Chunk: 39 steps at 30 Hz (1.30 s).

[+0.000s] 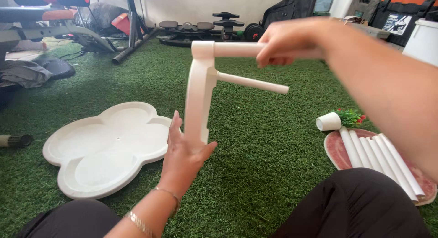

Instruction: The person disassembles a small white plastic stand by removing a potted plant and a mat, then detaching the top and bottom shelves and all connecting rods. The components are placed on the floor as they are removed.

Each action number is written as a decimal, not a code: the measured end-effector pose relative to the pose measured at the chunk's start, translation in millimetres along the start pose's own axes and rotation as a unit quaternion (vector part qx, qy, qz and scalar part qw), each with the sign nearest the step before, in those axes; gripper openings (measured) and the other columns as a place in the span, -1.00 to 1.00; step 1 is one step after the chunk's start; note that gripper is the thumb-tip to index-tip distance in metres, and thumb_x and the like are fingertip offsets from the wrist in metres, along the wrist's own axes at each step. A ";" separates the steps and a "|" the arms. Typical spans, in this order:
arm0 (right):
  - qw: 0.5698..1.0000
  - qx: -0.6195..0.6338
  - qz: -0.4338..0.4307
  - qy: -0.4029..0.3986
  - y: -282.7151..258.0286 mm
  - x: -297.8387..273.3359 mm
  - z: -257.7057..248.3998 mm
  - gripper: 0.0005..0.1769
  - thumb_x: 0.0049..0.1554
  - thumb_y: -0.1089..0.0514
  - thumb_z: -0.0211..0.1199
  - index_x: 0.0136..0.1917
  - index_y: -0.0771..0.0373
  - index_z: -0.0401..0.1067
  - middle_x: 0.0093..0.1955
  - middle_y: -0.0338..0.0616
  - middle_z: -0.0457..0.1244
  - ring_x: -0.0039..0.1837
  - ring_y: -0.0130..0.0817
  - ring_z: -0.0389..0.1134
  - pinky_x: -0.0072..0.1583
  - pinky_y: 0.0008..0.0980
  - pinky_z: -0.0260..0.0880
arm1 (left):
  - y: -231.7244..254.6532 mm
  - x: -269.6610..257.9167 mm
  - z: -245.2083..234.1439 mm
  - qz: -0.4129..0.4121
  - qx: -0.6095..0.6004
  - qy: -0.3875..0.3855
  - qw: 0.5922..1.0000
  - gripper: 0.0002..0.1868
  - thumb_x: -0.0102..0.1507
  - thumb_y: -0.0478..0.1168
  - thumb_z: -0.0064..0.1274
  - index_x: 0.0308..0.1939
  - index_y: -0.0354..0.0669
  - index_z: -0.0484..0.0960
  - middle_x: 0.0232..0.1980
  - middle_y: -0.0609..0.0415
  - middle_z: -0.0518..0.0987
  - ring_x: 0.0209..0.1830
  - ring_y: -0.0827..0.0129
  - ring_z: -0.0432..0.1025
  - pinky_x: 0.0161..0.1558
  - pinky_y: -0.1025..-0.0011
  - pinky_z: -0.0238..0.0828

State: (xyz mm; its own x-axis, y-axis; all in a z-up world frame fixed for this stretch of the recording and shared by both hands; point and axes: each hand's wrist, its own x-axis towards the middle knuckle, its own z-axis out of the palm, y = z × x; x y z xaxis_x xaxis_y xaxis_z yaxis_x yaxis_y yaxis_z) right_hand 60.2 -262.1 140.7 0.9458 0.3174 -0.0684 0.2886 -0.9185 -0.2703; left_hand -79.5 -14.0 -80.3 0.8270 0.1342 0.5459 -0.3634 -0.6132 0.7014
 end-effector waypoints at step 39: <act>0.847 -0.008 0.516 0.131 535.1 -115.4 295.8 -0.20 0.00 -0.25 0.38 0.36 0.30 0.51 0.36 0.28 0.32 0.38 0.18 0.34 0.38 -0.03 0.28 | 69.2 191.5 17.2 -0.249 0.118 0.011 0.961 -0.46 -0.09 -0.09 0.44 -0.05 0.00 0.65 -0.04 0.06 0.66 -0.06 0.33 0.59 0.01 0.39 0.49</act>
State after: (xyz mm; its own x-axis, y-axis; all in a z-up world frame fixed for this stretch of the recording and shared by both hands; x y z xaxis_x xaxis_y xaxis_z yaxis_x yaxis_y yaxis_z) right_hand 61.5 -720.4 -280.1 0.6959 -0.7168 -0.0438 -0.7109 -0.6790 -0.1832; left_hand 61.1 -44.1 64.9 0.8634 0.4712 0.1803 0.1844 -0.6274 0.7566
